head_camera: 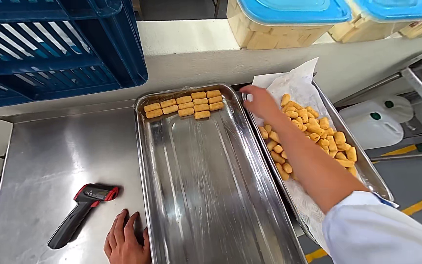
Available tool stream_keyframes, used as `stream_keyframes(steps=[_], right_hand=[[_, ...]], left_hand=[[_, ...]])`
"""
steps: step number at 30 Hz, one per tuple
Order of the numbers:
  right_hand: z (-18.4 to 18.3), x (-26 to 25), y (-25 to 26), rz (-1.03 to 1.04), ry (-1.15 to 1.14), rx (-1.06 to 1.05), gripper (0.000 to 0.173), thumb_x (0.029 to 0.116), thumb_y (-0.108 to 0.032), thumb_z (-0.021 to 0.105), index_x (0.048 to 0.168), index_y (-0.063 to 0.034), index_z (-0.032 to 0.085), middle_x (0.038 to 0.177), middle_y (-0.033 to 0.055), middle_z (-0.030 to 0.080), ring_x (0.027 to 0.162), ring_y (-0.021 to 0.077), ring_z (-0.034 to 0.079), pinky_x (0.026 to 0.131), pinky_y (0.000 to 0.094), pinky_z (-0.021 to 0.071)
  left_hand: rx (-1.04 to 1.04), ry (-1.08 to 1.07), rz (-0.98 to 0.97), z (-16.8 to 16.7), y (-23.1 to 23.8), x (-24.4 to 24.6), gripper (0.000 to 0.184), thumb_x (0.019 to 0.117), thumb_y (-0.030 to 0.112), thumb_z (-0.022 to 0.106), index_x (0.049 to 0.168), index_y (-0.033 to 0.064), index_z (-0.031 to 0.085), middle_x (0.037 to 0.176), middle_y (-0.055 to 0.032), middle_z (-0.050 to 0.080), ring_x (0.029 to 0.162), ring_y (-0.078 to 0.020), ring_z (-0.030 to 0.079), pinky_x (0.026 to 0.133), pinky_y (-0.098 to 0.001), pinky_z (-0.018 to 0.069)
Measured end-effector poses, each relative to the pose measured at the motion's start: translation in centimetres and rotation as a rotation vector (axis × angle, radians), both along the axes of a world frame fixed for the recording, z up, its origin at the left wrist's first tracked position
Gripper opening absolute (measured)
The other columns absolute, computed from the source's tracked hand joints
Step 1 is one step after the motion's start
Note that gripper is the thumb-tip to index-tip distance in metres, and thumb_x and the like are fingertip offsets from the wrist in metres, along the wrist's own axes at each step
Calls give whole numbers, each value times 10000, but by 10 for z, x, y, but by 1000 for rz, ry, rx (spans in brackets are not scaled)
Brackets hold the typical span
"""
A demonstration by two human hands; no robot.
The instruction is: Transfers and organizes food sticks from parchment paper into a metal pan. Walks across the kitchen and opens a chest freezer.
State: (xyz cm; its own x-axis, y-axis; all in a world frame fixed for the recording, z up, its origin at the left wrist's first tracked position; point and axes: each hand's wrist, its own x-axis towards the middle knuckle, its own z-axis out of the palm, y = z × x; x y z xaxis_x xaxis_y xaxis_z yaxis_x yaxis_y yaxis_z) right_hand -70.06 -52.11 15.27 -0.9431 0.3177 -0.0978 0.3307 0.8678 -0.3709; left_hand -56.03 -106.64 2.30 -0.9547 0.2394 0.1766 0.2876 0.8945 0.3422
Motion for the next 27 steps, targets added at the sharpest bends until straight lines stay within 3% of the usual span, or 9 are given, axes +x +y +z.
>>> stream_keyframes(steps=[3,5,7,9,12,15,18,23,27], right_hand=[[6,34,63,128,-315,151,423,851,-11,729,1269,-64,691,1228,271,674,1157,521,620,930,772,448],[-9,46,81,226,-544,263,454,803,-42,815,1238,-127,720,1184,224,703,1136,478,636,976,738,435],[-24,48,87,301,-601,328,373,812,-59,821,1164,-155,745,1145,175,707,1107,423,651,988,686,452],[-26,46,90,301,-549,318,274,857,-60,777,1117,-147,761,1120,166,718,1077,415,667,926,676,491],[-3,41,78,220,-346,237,240,962,-99,687,1201,-105,712,1165,199,701,1095,447,664,866,718,504],[14,23,34,366,2,243,251,996,-73,641,1243,-55,684,1258,200,672,1204,423,630,983,628,508],[0,-6,8,588,218,285,244,1001,1,564,1200,-38,698,1259,186,679,1245,390,616,1073,545,477],[-40,-32,8,590,126,329,347,912,135,545,1157,-23,732,1405,223,603,1371,402,524,1192,529,361],[-41,-26,-13,456,78,319,321,972,-83,616,1277,1,670,1438,213,582,1411,386,489,1217,570,295]], left_hand=[[1,-1,-2,0,0,1,576,972,460,371,1284,65,651,1454,-253,548,1406,-433,461,1149,-595,289],[3,0,-2,0,0,1,574,967,460,377,1282,68,654,1449,-254,553,1401,-432,468,1145,-599,295],[1,3,0,1,1,0,574,966,459,377,1282,67,653,1444,-257,555,1396,-430,474,1142,-597,300],[-3,5,1,2,1,0,572,967,457,376,1277,66,656,1443,-256,556,1396,-428,474,1143,-595,299],[-5,8,-1,0,0,0,577,967,465,370,1283,73,652,1455,-249,548,1406,-422,463,1149,-587,292],[-3,7,-4,-1,-1,0,584,975,473,368,1292,72,649,1458,-252,546,1408,-422,465,1152,-592,293],[8,3,-2,0,0,1,598,973,481,365,1290,61,649,1452,-263,548,1401,-432,469,1145,-603,297],[8,6,0,0,2,-1,595,967,480,361,1280,70,658,1445,-250,558,1403,-416,471,1153,-584,292],[8,2,5,0,0,0,605,974,504,345,1285,89,657,1451,-242,557,1407,-405,470,1154,-581,289]])
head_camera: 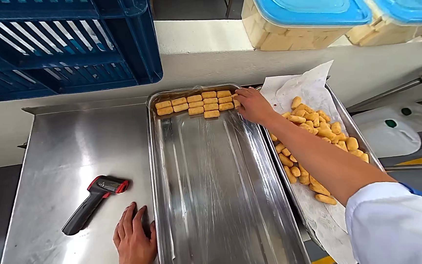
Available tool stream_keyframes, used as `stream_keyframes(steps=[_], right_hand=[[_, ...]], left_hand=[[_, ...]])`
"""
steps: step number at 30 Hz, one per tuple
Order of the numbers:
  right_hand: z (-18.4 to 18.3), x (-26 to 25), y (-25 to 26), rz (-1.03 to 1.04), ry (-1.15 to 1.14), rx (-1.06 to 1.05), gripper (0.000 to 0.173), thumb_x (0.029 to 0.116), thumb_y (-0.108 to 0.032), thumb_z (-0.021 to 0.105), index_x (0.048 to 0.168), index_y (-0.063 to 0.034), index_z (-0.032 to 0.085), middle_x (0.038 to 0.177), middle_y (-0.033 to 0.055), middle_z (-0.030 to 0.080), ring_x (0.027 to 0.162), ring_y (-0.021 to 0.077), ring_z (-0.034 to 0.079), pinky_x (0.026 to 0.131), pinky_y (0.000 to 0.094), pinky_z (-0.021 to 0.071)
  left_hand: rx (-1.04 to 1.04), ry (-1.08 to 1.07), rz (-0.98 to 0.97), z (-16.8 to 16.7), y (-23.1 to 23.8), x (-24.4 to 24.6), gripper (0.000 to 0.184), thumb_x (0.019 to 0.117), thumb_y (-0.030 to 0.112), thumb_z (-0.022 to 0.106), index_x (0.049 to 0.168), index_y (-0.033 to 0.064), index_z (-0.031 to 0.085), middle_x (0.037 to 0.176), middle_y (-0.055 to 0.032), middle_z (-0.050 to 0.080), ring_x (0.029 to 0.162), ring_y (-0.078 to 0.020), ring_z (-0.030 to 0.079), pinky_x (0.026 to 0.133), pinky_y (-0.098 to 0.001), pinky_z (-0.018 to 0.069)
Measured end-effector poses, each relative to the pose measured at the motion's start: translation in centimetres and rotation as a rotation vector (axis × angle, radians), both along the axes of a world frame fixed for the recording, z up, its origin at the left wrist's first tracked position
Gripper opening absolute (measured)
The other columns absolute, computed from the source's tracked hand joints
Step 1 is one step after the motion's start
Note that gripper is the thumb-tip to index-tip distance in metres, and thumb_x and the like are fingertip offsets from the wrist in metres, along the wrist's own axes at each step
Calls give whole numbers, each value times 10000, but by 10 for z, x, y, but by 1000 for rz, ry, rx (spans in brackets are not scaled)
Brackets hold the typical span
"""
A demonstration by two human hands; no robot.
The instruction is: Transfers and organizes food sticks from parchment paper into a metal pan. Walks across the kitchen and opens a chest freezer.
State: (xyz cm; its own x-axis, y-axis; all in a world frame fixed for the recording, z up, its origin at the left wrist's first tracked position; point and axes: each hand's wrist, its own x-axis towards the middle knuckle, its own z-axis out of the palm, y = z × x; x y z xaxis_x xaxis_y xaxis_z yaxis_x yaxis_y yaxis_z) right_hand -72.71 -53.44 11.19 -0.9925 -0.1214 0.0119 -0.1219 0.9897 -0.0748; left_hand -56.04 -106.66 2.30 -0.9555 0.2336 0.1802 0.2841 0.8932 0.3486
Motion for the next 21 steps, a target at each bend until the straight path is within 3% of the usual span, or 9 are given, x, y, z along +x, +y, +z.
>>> stream_keyframes(steps=[4,6,8,10,12,14,16,17,21], right_hand=[[-15,-5,-3,-54,-19,11,293,956,-37,634,1239,24,678,1412,191,611,1421,377,483,1234,613,232],[-5,-5,-1,-84,-21,-47,281,961,-64,626,1223,7,699,1403,185,618,1392,359,513,1211,582,294],[18,5,12,-205,25,-119,286,976,-120,599,1220,-18,709,1371,186,634,1318,354,575,1124,558,427],[35,20,49,-408,49,-154,322,996,-202,599,1253,-28,683,1353,214,628,1278,398,591,1046,610,474],[34,39,102,-619,-15,-180,487,987,-358,648,1341,-23,628,1402,285,562,1295,492,541,1003,705,450],[16,61,157,-785,-118,-221,734,926,-506,707,1457,-30,538,1452,356,481,1327,576,467,997,777,397],[-3,77,182,-844,-245,-267,827,923,-544,707,1530,-43,453,1473,380,455,1354,582,443,1054,764,365],[-8,81,184,-837,-288,-246,792,931,-509,709,1532,-61,455,1456,382,462,1325,582,467,1030,760,385],[-12,81,165,-678,-241,-117,500,901,-318,741,1347,-120,631,1261,319,602,1113,530,611,851,729,477]], left_hand=[[2,-8,-6,0,0,1,591,972,481,362,1291,74,649,1452,-257,549,1409,-424,462,1149,-592,291],[11,-5,-7,-1,0,0,591,964,473,377,1286,60,651,1443,-271,549,1400,-443,463,1143,-598,293],[10,-8,-9,-1,0,0,596,966,476,366,1288,61,648,1446,-273,546,1401,-440,462,1146,-596,289],[8,-10,-2,-1,-1,1,602,966,488,361,1290,71,648,1454,-261,544,1410,-432,454,1152,-594,279],[4,-20,-4,1,-1,1,599,976,488,361,1296,67,644,1459,-263,539,1415,-433,450,1157,-595,278],[4,-18,-7,1,0,1,601,979,485,359,1289,57,645,1449,-272,545,1409,-438,457,1153,-595,282],[6,-13,-4,2,1,1,602,976,476,360,1288,48,645,1448,-276,544,1409,-442,456,1152,-598,282],[7,-12,-4,2,1,0,602,973,470,360,1286,42,646,1445,-281,545,1406,-448,457,1148,-603,286],[5,-16,-11,1,-1,1,595,974,462,370,1287,34,639,1447,-288,537,1401,-455,456,1148,-606,285]])
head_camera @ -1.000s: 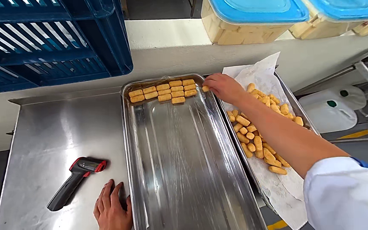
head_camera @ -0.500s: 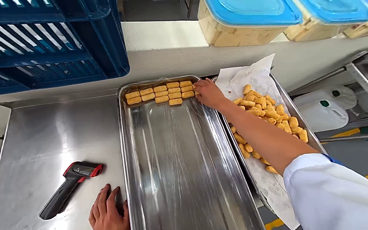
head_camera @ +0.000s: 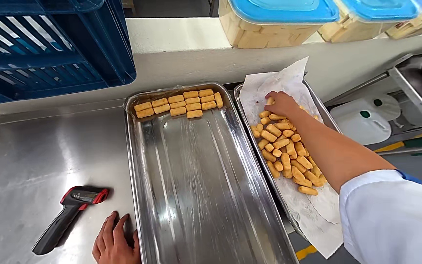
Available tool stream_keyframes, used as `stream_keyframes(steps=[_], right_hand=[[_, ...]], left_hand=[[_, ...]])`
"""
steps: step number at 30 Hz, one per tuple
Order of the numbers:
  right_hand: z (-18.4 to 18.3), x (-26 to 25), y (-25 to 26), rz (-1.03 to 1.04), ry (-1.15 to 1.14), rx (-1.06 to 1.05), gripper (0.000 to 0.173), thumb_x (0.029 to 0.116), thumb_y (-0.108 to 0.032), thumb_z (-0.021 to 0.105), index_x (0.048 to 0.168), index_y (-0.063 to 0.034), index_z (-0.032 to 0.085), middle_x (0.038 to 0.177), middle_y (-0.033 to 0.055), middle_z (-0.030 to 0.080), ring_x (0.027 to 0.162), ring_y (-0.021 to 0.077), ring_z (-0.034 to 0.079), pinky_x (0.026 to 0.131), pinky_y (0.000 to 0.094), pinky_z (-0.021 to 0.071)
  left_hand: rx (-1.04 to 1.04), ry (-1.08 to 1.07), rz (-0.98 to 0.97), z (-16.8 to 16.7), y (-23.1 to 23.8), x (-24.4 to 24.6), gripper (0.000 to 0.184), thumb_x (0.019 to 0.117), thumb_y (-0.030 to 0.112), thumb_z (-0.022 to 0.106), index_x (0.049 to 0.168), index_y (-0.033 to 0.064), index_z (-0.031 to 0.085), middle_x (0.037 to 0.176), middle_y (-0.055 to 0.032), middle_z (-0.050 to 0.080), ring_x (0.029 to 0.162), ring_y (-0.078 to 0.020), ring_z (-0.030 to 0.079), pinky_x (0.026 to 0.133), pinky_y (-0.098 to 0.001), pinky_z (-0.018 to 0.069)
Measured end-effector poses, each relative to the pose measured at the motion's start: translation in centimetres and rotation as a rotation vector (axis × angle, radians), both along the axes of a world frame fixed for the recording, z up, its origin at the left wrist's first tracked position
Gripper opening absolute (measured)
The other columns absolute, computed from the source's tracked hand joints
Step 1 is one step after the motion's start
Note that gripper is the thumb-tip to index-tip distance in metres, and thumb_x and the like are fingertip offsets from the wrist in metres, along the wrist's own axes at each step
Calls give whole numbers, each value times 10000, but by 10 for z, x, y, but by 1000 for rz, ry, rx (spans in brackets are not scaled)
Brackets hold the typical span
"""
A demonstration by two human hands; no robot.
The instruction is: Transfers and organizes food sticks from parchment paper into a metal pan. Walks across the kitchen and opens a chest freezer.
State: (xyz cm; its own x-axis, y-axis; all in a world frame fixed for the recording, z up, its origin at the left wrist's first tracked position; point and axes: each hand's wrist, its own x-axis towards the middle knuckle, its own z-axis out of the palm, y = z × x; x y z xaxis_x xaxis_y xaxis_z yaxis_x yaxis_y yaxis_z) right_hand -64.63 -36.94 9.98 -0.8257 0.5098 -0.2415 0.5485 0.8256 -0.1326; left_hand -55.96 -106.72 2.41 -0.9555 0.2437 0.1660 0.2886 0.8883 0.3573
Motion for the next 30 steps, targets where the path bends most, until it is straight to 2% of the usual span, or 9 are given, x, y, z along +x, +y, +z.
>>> stream_keyframes(steps=[4,8,10,15,20,23,25,29,30], right_hand=[[12,-8,-26,154,-72,-131,474,954,-345,677,1377,-142,611,1272,281,598,1132,467,612,900,687,481],[27,-4,-48,274,-325,-146,753,863,-467,808,1502,-197,516,1495,290,456,1316,483,510,1020,691,431],[30,-2,-47,311,-377,-148,818,832,-439,850,1527,-207,486,1509,289,440,1341,472,494,1043,671,425],[38,-5,-37,359,-361,-228,685,840,-168,855,1458,-135,561,1375,293,565,1212,464,584,1003,634,463],[36,-9,-46,347,-466,-179,803,814,-202,874,1522,-208,495,1447,301,496,1282,479,540,1008,662,456],[35,-12,-40,335,-362,-156,606,850,-188,834,1407,-138,598,1272,300,606,1120,464,621,929,656,494],[32,-10,-26,306,-234,-113,446,896,-199,773,1315,-97,660,1203,278,643,1099,458,637,908,674,502],[23,0,-38,234,-282,-9,539,934,-350,733,1428,-189,592,1457,259,507,1216,492,584,906,722,480],[21,1,-42,251,-285,-1,529,930,-342,737,1419,-193,599,1470,255,498,1222,490,581,903,718,484]], left_hand=[[-4,0,2,1,1,0,586,969,456,378,1288,42,643,1445,-280,542,1397,-452,463,1147,-603,290],[-4,10,10,1,1,1,595,974,472,364,1284,48,644,1446,-270,547,1405,-437,460,1151,-587,287],[0,5,13,2,2,1,590,977,464,367,1284,44,645,1449,-270,546,1405,-441,459,1155,-587,285],[-4,3,16,2,2,0,580,971,457,374,1285,51,644,1451,-266,545,1408,-433,456,1154,-589,279],[-4,13,12,-3,-1,-1,576,972,460,365,1284,66,647,1459,-257,542,1416,-422,453,1154,-587,279],[-4,16,10,-3,0,-1,575,970,459,371,1287,66,647,1456,-253,547,1413,-420,458,1153,-586,287],[0,14,15,-3,0,-1,578,974,463,366,1287,67,647,1455,-253,548,1413,-423,456,1151,-589,288],[-9,10,15,-3,-1,-1,587,983,475,362,1294,67,646,1456,-255,548,1413,-430,456,1151,-601,289],[-11,10,14,-3,-1,-1,586,983,475,362,1294,69,646,1459,-252,546,1415,-425,455,1153,-598,287]])
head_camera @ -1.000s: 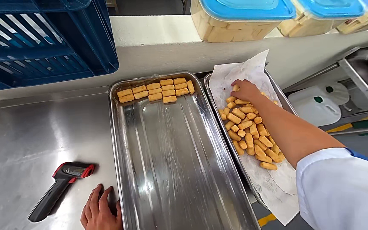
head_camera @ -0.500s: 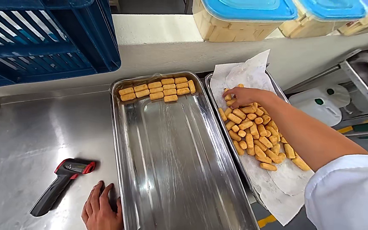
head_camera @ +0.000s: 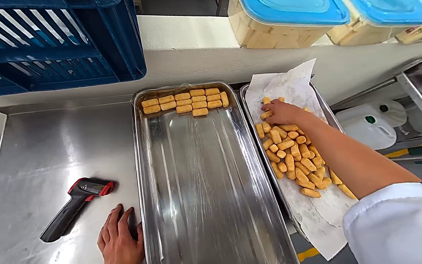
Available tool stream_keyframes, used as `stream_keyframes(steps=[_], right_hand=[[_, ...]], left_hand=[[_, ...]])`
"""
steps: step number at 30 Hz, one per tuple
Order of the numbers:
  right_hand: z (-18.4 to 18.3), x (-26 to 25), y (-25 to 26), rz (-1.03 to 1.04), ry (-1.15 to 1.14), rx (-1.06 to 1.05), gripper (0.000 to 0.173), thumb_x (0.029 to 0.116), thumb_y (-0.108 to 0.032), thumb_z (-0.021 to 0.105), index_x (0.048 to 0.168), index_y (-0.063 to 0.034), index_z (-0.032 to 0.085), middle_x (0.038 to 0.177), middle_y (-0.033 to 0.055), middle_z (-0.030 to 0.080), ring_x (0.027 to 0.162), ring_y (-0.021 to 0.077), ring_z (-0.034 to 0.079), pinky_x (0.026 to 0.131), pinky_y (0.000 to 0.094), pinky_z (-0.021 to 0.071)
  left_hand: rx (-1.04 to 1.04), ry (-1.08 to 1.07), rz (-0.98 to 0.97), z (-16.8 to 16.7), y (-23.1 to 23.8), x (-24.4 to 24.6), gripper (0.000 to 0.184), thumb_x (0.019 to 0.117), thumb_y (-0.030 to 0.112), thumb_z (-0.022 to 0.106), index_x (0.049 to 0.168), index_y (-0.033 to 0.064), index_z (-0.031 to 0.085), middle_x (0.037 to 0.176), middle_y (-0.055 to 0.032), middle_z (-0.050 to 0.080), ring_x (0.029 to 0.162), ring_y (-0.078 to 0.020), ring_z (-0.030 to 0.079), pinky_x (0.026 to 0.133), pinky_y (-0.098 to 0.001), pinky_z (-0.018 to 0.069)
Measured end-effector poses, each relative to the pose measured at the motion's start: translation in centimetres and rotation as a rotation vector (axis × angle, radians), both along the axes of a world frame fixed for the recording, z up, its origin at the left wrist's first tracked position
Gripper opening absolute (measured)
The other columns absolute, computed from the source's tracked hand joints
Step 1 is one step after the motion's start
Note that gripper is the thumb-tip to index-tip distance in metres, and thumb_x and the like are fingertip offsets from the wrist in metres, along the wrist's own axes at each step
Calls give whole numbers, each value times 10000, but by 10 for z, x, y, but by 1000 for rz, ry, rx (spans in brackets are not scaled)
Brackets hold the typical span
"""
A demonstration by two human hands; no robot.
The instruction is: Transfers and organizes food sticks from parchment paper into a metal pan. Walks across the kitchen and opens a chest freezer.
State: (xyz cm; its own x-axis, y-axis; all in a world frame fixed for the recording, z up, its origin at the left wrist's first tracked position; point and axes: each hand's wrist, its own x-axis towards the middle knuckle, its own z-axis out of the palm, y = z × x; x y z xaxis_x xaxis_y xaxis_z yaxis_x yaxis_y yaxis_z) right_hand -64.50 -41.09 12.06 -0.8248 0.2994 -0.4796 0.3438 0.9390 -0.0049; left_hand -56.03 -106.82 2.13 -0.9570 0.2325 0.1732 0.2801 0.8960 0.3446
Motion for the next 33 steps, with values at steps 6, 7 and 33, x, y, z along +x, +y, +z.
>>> stream_keyframes(steps=[6,7,33], right_hand=[[-1,5,5,103,101,-156,341,944,-237,759,1241,-76,711,1288,238,634,1233,420,595,1013,628,476],[-1,4,5,114,101,-177,360,922,-233,786,1237,-73,717,1287,238,635,1245,413,587,1035,614,466],[43,-18,-175,190,294,-526,379,948,-227,748,1273,-46,676,1346,176,627,1253,319,604,1062,524,493]], left_hand=[[8,4,0,1,1,0,579,981,464,370,1289,64,652,1459,-254,546,1411,-425,461,1157,-584,290],[9,5,-2,1,1,0,578,980,464,370,1286,64,654,1459,-253,546,1411,-426,459,1160,-583,286],[12,-14,-10,3,1,-1,578,956,445,399,1292,45,647,1462,-266,535,1411,-448,451,1151,-613,285]])
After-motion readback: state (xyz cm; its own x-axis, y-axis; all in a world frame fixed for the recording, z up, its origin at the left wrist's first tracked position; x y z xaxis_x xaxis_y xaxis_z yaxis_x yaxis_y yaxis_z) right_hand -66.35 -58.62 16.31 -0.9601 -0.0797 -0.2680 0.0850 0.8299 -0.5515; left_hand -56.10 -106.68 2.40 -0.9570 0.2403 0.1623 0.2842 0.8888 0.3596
